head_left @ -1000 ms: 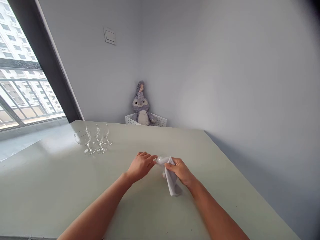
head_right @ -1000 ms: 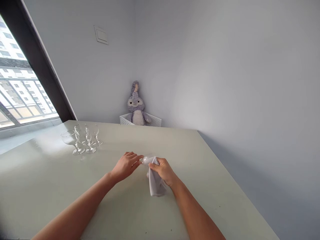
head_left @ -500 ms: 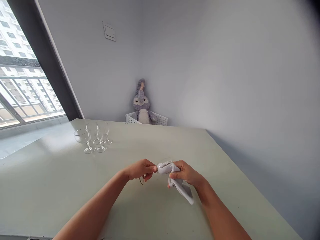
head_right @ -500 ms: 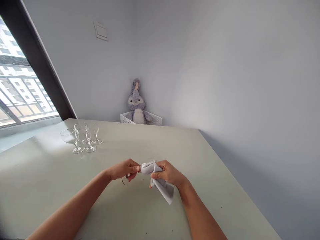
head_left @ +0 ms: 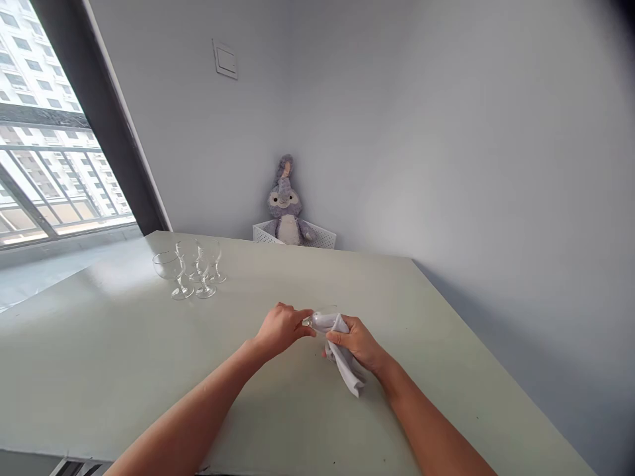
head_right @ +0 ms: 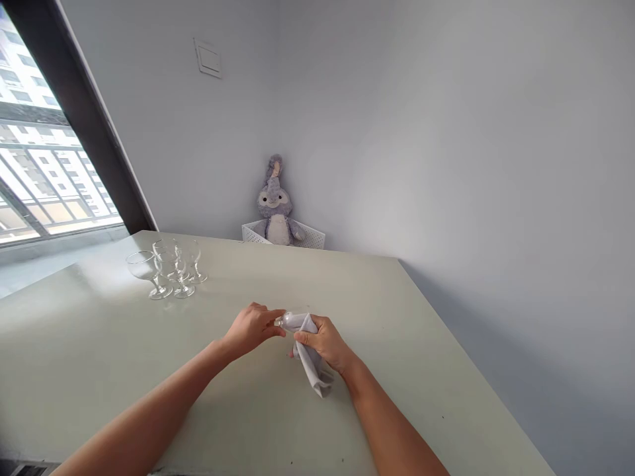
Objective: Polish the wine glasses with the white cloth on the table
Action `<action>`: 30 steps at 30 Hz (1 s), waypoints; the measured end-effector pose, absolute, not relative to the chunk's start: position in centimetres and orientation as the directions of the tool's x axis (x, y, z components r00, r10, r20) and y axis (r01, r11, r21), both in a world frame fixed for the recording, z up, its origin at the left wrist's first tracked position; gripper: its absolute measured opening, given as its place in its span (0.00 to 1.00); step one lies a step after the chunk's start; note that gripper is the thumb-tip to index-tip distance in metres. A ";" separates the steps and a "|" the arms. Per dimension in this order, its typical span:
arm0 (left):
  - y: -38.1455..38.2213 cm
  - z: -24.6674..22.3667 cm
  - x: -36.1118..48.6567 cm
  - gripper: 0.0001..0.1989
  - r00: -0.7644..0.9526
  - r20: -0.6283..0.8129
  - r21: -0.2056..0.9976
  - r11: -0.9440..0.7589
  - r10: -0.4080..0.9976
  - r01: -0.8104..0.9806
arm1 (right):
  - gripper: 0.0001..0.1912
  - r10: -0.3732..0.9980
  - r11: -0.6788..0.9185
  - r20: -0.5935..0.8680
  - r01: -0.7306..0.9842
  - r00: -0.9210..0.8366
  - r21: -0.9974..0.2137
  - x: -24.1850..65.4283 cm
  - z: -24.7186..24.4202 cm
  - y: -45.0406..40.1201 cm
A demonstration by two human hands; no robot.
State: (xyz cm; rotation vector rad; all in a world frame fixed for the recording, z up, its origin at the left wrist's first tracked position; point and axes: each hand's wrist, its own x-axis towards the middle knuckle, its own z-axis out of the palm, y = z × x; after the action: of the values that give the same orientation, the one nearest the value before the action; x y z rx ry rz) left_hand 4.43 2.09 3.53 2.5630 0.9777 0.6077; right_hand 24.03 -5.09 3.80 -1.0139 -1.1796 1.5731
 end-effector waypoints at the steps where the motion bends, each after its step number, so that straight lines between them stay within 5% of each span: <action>1: 2.1 3.7 4.3 0.19 0.705 0.163 0.545 -0.659 0.691 0.519 | 0.22 0.951 -0.133 -0.092 -0.120 -0.296 -0.984 24.4 4.1 -5.2; 4: 2.1 4.0 3.9 0.23 0.807 -0.123 0.741 -0.487 0.578 0.463 | 0.21 0.922 -0.146 -0.125 -0.029 -0.366 -0.989 25.0 4.2 -5.2; 6: 2.1 3.9 3.9 0.24 0.811 -0.153 0.730 -0.488 0.564 0.477 | 0.21 0.933 -0.160 -0.134 -0.053 -0.333 -0.986 24.7 3.7 -4.9; 9: 1.9 3.4 4.4 0.22 0.712 0.152 0.477 -0.682 0.686 0.554 | 0.21 0.974 -0.187 -0.155 -0.192 -0.167 -0.963 23.6 2.6 -4.4; 11: 1.8 3.1 4.7 0.21 0.651 0.402 0.253 -0.761 0.644 0.597 | 0.21 0.982 -0.186 -0.170 -0.310 -0.079 -0.932 22.8 1.9 -4.2; 14: 2.0 3.0 4.7 0.22 0.659 0.481 0.130 -0.791 0.578 0.598 | 0.20 0.984 -0.175 -0.151 -0.401 -0.092 -0.899 22.0 1.6 -4.2; 19: 2.4 3.7 4.0 0.21 0.669 0.334 0.309 -0.747 0.665 0.589 | 0.24 0.969 -0.106 -0.057 -0.195 -0.242 -0.975 22.4 2.8 -5.0; 23: 2.4 4.5 3.5 0.22 0.694 0.187 0.480 -0.681 0.695 0.552 | 0.15 0.938 0.116 0.089 0.062 -0.336 -0.991 23.0 3.6 -5.3; 26: 2.4 5.0 3.2 0.22 0.727 0.013 0.630 -0.570 0.687 0.528 | 0.12 0.907 0.325 0.221 0.262 -0.357 -0.909 23.4 3.4 -4.9; 30: 2.4 4.9 3.6 0.20 0.724 -0.131 0.798 -0.361 0.677 0.482 | 0.22 0.839 0.538 0.476 0.523 -0.262 -0.661 24.9 2.5 -3.7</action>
State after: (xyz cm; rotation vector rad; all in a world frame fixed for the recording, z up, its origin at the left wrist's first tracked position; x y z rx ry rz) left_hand 3.60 2.36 4.91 2.0306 0.8800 0.2753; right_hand 24.87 -3.68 2.51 -1.1086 -1.9362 0.4754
